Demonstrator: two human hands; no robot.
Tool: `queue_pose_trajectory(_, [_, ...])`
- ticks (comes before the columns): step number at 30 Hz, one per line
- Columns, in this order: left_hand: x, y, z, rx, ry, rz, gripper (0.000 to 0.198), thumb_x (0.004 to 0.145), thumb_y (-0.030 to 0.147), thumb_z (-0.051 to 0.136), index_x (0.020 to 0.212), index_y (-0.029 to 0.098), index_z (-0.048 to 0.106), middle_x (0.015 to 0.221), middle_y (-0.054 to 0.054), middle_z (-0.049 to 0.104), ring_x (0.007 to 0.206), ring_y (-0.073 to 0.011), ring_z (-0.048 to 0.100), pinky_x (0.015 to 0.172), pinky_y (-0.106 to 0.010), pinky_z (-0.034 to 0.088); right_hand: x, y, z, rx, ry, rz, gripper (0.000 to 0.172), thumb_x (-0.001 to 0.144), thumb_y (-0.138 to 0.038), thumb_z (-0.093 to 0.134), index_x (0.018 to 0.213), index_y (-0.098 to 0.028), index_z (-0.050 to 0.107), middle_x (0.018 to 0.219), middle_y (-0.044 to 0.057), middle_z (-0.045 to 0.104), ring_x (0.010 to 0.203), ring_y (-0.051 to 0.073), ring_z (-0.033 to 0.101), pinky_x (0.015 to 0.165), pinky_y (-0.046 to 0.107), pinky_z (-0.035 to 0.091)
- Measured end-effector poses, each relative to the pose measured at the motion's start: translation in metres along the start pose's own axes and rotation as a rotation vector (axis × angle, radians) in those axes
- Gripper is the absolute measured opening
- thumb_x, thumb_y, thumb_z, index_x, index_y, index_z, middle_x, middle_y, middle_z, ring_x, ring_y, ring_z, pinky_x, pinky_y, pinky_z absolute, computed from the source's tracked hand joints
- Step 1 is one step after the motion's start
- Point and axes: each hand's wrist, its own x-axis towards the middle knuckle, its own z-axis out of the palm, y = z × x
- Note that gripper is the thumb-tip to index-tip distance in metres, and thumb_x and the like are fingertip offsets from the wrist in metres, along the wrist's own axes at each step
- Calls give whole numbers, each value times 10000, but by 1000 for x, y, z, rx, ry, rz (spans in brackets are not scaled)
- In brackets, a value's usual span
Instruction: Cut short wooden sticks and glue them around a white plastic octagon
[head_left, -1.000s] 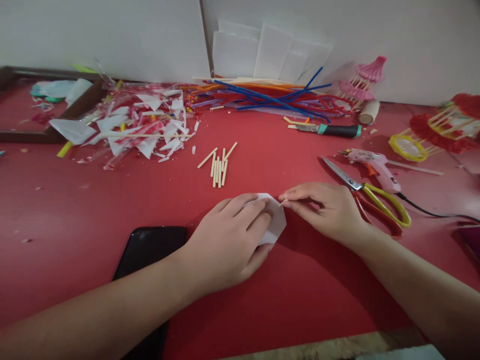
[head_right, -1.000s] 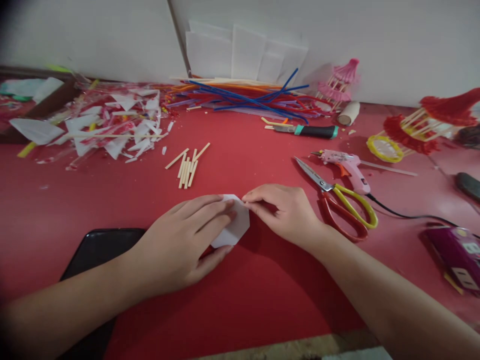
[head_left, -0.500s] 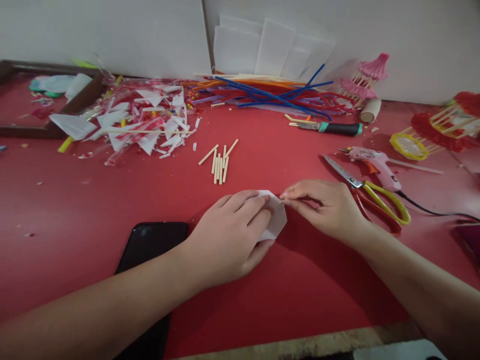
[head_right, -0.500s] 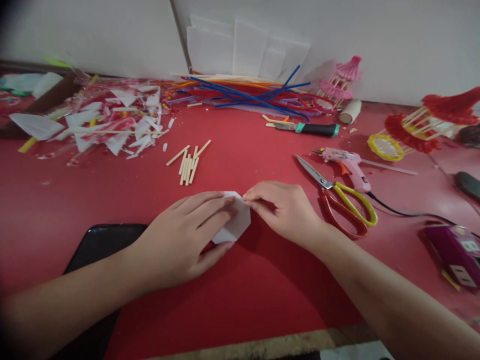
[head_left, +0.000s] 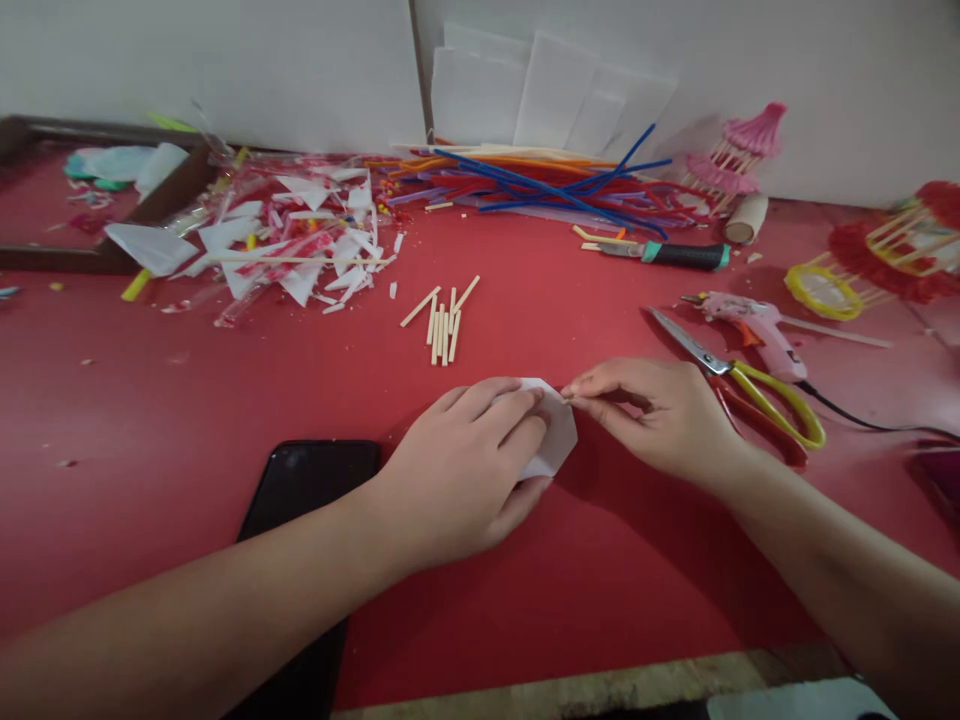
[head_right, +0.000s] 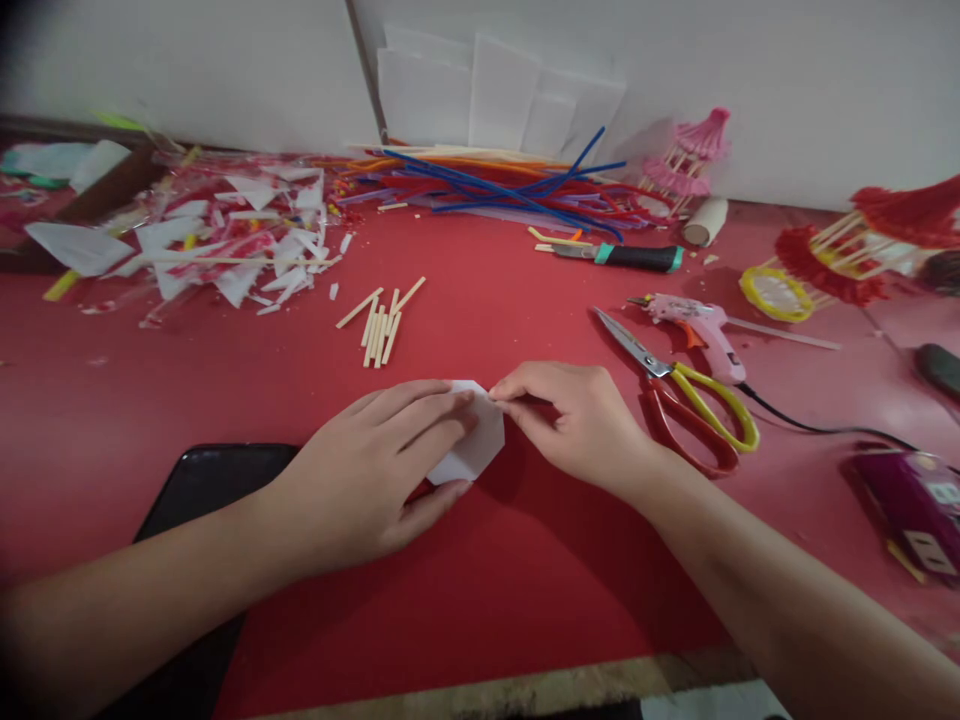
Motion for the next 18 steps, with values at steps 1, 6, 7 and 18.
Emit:
queue_pose_trajectory(1, [0,0,0,0,-3,0,447,921,338,565,1289,88,615,1330,-158,639,1240,-353,582,1004,-513,544,0,0,0,2,-3,-1,127,904,-144,635,950,-244,698,951,-7,777,854,132,737,735,229,572])
queue_pose_trajectory(6, [0,0,0,2,8,-1,426,926,336,557,1264,86,629,1313,-159,648,1234,-351,587,1007,-506,544,2,-2,0,-5,9,35,98,897,-161,660,935,-238,706,926,-19,780,831,106,733,691,186,556])
queue_pose_trajectory(7, [0,0,1,1,10,-1,425,925,337,557,1261,86,631,1311,-158,649,1232,-353,588,1003,-508,546,3,-2,0,-5,13,39,89,894,-166,667,928,-238,709,920,-21,780,827,105,733,686,183,555])
queue_pose_trajectory(18, [1,0,-1,-8,-4,-1,434,921,335,561,1268,83,627,1308,-156,648,1231,-354,585,993,-515,550,2,-5,0,-46,39,33,51,884,-182,688,892,-226,712,887,-15,782,799,110,735,674,190,556])
